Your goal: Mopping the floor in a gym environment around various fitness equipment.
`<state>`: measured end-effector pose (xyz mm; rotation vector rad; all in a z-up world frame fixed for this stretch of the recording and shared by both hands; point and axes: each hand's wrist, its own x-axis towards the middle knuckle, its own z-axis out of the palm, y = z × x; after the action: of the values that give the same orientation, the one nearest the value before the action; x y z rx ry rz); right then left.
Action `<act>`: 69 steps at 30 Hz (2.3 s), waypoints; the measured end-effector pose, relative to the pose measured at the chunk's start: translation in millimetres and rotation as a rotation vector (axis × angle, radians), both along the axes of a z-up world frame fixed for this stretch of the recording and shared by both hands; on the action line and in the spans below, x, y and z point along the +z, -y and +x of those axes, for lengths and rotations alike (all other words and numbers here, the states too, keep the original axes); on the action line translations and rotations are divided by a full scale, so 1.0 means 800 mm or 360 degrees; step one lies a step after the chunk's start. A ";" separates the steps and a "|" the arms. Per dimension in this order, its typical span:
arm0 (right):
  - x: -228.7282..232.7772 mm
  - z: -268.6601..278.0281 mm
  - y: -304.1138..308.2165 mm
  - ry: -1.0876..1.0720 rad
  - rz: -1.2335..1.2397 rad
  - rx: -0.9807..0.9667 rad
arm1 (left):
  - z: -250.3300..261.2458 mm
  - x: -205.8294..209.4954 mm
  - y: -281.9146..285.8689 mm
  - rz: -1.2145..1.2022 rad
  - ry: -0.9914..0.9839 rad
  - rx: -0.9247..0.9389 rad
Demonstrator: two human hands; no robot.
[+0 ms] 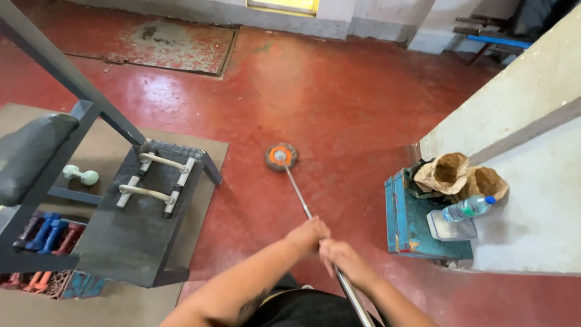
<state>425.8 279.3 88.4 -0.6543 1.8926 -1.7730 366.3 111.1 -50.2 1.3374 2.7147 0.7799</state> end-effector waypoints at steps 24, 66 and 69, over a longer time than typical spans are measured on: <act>0.105 0.032 0.236 0.0087 -0.0093 0.0062 | 0.072 0.119 0.236 0.0085 0.0350 0.0187; 0.013 0.189 0.129 0.0275 -0.0186 -0.0909 | 0.110 0.080 0.104 0.0078 0.0391 -0.0590; 0.047 0.191 0.132 -0.0111 -0.0353 -0.0868 | 0.129 0.064 0.090 0.0131 0.0617 -0.0600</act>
<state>578.9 173.4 126.4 -0.2831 2.0748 -2.3465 469.5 39.3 1.2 1.4685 2.0792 0.9932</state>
